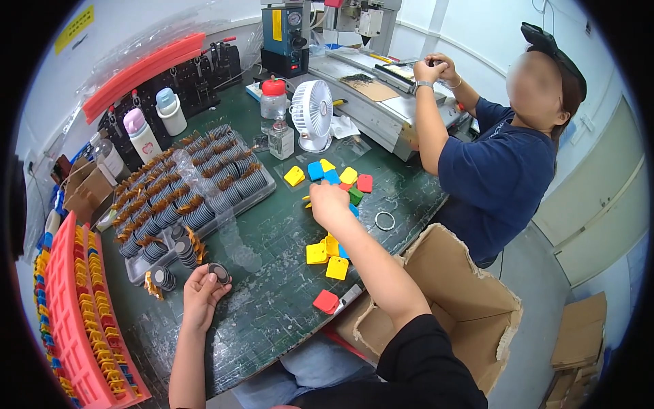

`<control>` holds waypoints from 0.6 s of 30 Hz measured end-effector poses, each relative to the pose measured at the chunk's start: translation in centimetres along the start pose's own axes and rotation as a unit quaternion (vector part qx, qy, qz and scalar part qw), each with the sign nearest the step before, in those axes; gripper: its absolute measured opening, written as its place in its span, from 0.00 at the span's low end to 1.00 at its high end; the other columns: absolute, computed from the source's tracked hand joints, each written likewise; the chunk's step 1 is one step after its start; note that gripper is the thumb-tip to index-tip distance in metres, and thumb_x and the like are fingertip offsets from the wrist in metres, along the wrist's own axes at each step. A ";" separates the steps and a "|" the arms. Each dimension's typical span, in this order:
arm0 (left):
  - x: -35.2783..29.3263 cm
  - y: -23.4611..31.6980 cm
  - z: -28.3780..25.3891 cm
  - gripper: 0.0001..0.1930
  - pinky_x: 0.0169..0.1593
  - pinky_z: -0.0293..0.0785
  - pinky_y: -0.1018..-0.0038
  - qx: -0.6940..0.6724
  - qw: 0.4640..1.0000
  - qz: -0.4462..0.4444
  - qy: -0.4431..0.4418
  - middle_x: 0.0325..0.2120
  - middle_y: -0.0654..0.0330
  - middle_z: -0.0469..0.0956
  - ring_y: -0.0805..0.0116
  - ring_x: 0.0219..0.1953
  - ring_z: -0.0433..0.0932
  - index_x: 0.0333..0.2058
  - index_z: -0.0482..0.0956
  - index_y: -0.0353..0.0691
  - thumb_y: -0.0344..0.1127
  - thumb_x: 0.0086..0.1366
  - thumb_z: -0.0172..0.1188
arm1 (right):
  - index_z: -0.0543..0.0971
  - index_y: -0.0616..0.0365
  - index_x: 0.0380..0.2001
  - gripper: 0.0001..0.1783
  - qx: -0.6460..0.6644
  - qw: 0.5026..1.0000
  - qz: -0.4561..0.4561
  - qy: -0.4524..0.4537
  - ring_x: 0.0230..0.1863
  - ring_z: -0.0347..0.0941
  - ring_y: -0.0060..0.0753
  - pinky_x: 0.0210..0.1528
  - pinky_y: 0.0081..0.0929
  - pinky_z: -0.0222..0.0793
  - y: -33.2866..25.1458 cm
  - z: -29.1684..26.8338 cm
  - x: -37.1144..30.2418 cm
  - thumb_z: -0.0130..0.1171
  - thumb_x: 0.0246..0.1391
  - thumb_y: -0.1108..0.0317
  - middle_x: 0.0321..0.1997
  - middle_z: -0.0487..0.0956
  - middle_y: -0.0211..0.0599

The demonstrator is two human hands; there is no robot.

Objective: The person assembles small circular parts into colorful plastic housings by hand at a factory workbench.

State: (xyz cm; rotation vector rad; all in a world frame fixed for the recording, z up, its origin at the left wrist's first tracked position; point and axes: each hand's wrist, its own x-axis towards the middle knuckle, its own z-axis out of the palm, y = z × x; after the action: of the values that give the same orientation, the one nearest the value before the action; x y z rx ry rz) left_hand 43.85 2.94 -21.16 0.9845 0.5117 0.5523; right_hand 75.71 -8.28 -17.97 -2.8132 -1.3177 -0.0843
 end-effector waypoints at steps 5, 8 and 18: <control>-0.1 0.2 0.2 0.10 0.44 0.79 0.71 0.000 1.000 -0.004 -0.009 0.37 0.56 0.79 0.66 0.39 0.80 0.45 0.71 0.34 0.28 0.67 0.51 | 0.78 0.54 0.35 0.12 0.012 0.999 -0.020 0.024 0.38 0.77 0.45 0.37 0.40 0.73 -0.7 -0.4 -0.4 0.63 0.45 0.64 0.36 0.79 0.40; -0.4 0.2 0.1 0.10 0.44 0.79 0.71 -0.001 1.000 -0.003 -0.007 0.37 0.56 0.79 0.66 0.39 0.80 0.45 0.71 0.34 0.29 0.67 0.52 | 0.78 0.56 0.33 0.12 0.066 0.992 -0.040 0.099 0.41 0.75 0.45 0.40 0.39 0.72 -1.9 -1.4 -0.9 0.63 0.46 0.64 0.37 0.78 0.40; -0.2 -0.2 -0.4 0.10 0.44 0.78 0.70 -0.017 1.000 0.000 -0.002 0.36 0.58 0.79 0.67 0.38 0.79 0.46 0.70 0.35 0.29 0.67 0.52 | 0.69 0.58 0.44 0.20 0.238 0.952 -0.131 0.144 0.37 0.76 0.52 0.36 0.47 0.70 -3.4 -1.8 -1.6 0.61 0.47 0.68 0.35 0.79 0.47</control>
State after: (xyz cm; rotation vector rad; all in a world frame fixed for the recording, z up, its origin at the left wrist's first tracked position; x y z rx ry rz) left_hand 43.45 2.98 -21.46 0.9528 0.4970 0.5581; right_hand 71.96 -7.44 -16.25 -2.1290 -1.4044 -0.1524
